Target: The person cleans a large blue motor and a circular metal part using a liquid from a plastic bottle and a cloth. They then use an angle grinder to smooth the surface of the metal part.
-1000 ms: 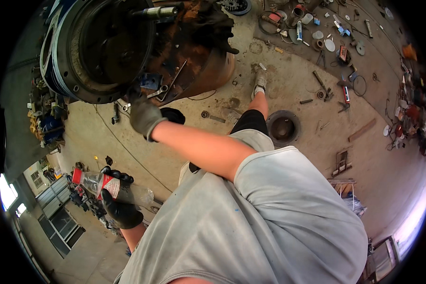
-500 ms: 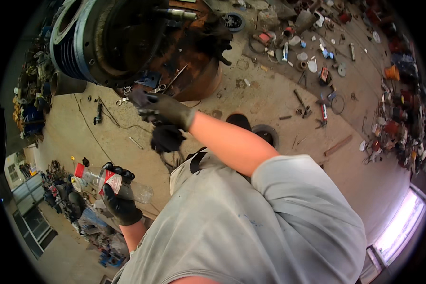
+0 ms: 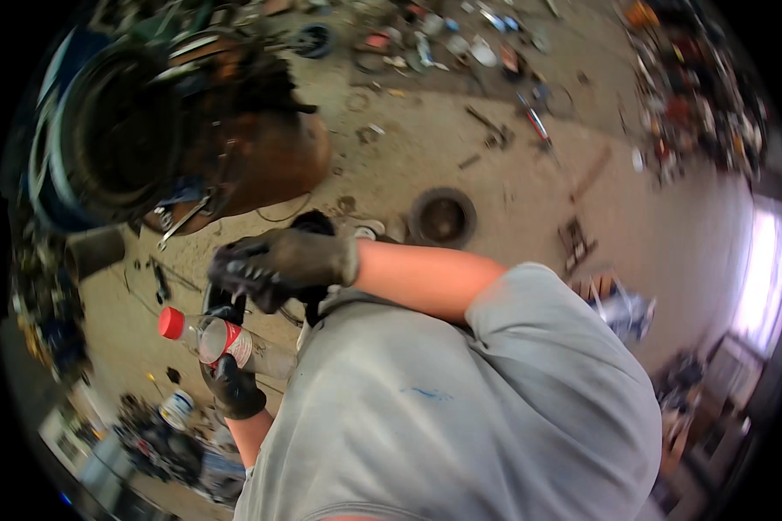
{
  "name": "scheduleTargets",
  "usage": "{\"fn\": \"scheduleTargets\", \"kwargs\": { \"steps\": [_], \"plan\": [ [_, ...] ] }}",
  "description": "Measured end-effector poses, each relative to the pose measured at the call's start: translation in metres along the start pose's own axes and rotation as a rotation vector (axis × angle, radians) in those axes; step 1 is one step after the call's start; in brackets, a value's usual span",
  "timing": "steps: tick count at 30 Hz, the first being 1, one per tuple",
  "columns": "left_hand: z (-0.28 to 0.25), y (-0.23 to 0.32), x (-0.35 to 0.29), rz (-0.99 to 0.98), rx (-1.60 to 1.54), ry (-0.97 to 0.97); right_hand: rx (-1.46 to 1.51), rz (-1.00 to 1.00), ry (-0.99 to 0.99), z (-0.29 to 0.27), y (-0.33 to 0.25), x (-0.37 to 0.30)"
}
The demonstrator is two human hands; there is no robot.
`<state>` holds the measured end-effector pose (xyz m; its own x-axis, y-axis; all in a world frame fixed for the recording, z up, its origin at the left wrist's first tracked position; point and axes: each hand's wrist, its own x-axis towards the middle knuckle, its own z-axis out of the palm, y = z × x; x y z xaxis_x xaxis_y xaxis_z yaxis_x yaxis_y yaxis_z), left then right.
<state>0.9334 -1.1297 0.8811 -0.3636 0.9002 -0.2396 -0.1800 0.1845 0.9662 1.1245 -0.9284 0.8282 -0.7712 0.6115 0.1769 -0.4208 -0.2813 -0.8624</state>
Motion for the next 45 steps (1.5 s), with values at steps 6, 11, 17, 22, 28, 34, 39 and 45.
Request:
{"fn": "scheduleTargets", "kwargs": {
  "steps": [6, 11, 17, 22, 28, 34, 39, 45],
  "plan": [
    [0.008, -0.018, 0.023, -0.109, 0.091, -0.278, -0.144, 0.024, 0.222, 0.013, -0.005, -0.078],
    [0.055, -0.010, 0.073, -0.182, 0.291, -0.684, 0.155, 0.243, 0.479, 0.009, -0.018, -0.132],
    [0.101, -0.051, 0.136, -0.429, 0.448, -1.093, -0.361, 0.167, 0.989, 0.031, 0.043, -0.197],
    [0.143, -0.092, 0.147, -0.522, 0.392, -1.405, -0.279, 0.290, 1.170, 0.049, 0.031, -0.231],
    [0.175, -0.136, 0.133, -0.551, 0.288, -1.588, -0.719, 0.356, 1.234, 0.066, 0.025, -0.277],
    [0.227, -0.162, 0.095, -0.425, 0.269, -1.736, 0.457, -0.149, 1.666, 0.035, -0.013, -0.284],
    [0.281, -0.191, 0.064, -0.407, 0.172, -1.615, 0.666, -0.424, 1.577, -0.020, -0.048, -0.310],
    [0.329, -0.247, 0.025, -0.409, 0.094, -1.291, 0.114, 0.161, 1.437, -0.132, -0.014, -0.410]
  ]
}}
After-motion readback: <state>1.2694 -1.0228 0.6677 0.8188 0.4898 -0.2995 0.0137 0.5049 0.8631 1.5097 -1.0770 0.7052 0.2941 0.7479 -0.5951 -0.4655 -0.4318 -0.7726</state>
